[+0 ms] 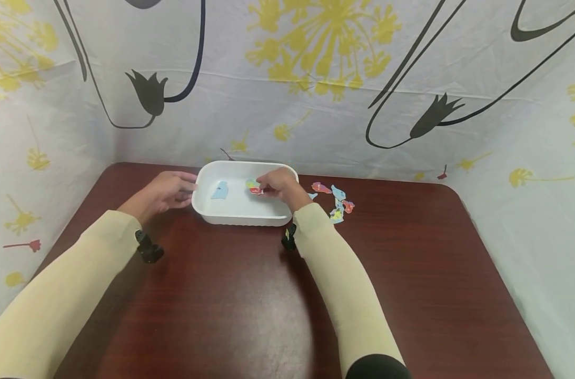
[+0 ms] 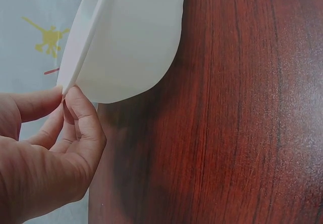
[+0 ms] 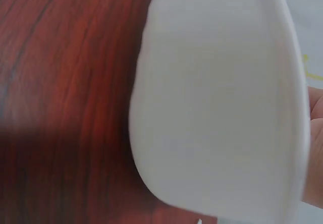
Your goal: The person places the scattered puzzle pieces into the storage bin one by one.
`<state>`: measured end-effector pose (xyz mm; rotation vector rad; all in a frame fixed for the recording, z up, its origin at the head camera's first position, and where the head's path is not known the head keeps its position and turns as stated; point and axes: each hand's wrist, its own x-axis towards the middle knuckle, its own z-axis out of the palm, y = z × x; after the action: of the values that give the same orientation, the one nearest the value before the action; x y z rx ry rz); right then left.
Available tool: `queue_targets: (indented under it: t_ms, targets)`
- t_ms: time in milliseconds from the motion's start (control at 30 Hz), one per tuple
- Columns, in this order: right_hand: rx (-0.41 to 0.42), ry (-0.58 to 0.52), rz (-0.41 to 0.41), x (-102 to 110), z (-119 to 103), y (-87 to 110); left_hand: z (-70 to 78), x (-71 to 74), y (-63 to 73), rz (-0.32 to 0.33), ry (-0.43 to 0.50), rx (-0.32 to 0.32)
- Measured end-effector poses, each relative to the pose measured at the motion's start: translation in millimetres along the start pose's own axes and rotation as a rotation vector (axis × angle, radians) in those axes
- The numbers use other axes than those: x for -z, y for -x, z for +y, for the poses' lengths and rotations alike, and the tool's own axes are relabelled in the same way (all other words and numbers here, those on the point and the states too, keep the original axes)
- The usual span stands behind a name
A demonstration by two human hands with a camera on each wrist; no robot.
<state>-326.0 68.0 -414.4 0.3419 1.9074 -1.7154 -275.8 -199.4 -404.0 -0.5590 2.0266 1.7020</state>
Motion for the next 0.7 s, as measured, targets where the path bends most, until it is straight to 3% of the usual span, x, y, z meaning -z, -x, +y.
queue_targets:
  t_ms: [700]
  targets:
    - [-0.085,-0.077,0.071,-32.8,8.5,-11.6,-0.5,1.7,-0.1,-0.004,0.003,-0.003]
